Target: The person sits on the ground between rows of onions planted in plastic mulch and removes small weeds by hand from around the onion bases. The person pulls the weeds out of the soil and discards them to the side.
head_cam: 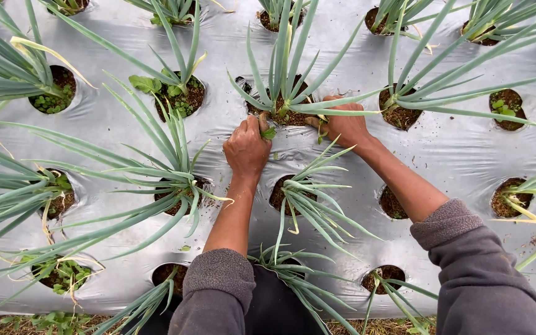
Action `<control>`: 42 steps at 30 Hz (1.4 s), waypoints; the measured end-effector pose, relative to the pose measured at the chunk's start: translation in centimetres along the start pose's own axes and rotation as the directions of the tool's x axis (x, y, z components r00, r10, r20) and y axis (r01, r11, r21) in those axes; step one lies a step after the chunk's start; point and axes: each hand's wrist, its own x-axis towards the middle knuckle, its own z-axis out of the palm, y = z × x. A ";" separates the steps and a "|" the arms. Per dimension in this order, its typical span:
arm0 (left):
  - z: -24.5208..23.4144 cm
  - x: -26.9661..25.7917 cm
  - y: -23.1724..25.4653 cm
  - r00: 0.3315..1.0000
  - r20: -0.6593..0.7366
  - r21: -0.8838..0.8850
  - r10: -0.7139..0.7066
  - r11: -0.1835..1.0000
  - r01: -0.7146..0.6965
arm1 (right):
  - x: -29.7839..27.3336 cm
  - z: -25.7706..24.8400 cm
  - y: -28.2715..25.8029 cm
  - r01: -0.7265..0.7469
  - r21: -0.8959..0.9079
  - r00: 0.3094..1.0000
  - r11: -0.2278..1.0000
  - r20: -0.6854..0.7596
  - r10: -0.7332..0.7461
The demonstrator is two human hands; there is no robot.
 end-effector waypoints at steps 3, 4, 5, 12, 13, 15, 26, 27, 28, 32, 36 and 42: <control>0.6 -0.2 -0.1 1.000 -0.029 0.025 0.003 1.000 -0.002 | 0.0 2.5 1.9 -0.021 -0.037 1.000 0.999 -0.004 0.021; 0.6 -0.2 -0.1 1.000 -0.028 0.026 0.001 1.000 0.000 | -0.1 2.5 1.6 -0.020 -0.037 1.000 0.999 -0.002 0.020; 0.5 -0.2 -0.1 1.000 -0.030 0.029 -0.004 1.000 0.005 | -0.1 2.4 1.4 -0.008 0.039 0.999 0.999 -0.050 0.010; 0.5 -0.1 0.0 1.000 -0.029 -0.002 -0.008 1.000 0.008 | 0.3 0.9 1.8 0.054 0.129 0.998 0.990 0.012 -0.056; 0.6 -0.1 0.0 0.999 -0.031 -0.004 -0.009 1.000 0.009 | 0.3 -0.8 1.0 0.054 0.127 0.998 0.990 0.011 -0.056; 0.6 -0.2 -0.1 1.000 -0.031 0.017 -0.003 1.000 0.003 | 0.3 -3.9 -0.7 0.076 0.236 0.988 0.969 0.116 -0.106; 0.4 0.0 -0.1 0.999 -0.032 -0.023 -0.018 1.000 0.017 | 0.4 -5.0 -1.8 0.206 0.080 0.966 0.975 0.145 -0.216; 0.5 0.0 -0.1 0.999 -0.052 -0.002 -0.003 1.000 0.003 | 0.4 -4.2 -1.4 0.189 0.052 0.972 0.981 0.133 -0.194; 0.5 -0.1 -0.1 0.999 -0.052 -0.003 -0.003 1.000 0.003 | 0.5 -2.3 0.1 0.188 0.051 0.972 0.981 0.133 -0.193; 0.4 -0.1 -0.1 0.998 -0.063 -0.013 0.006 1.000 -0.007 | 0.6 -0.6 1.7 0.008 0.316 0.999 0.949 0.028 -0.018; -0.1 0.3 0.1 0.995 -0.096 0.010 0.010 1.000 -0.009 | 0.5 -2.1 -0.4 -0.030 0.526 0.989 0.850 -0.107 0.101; 0.8 -0.2 -0.1 0.995 -0.101 0.022 0.012 1.000 -0.010 | 0.8 -2.5 -1.5 0.121 0.151 0.986 0.981 -0.129 -0.102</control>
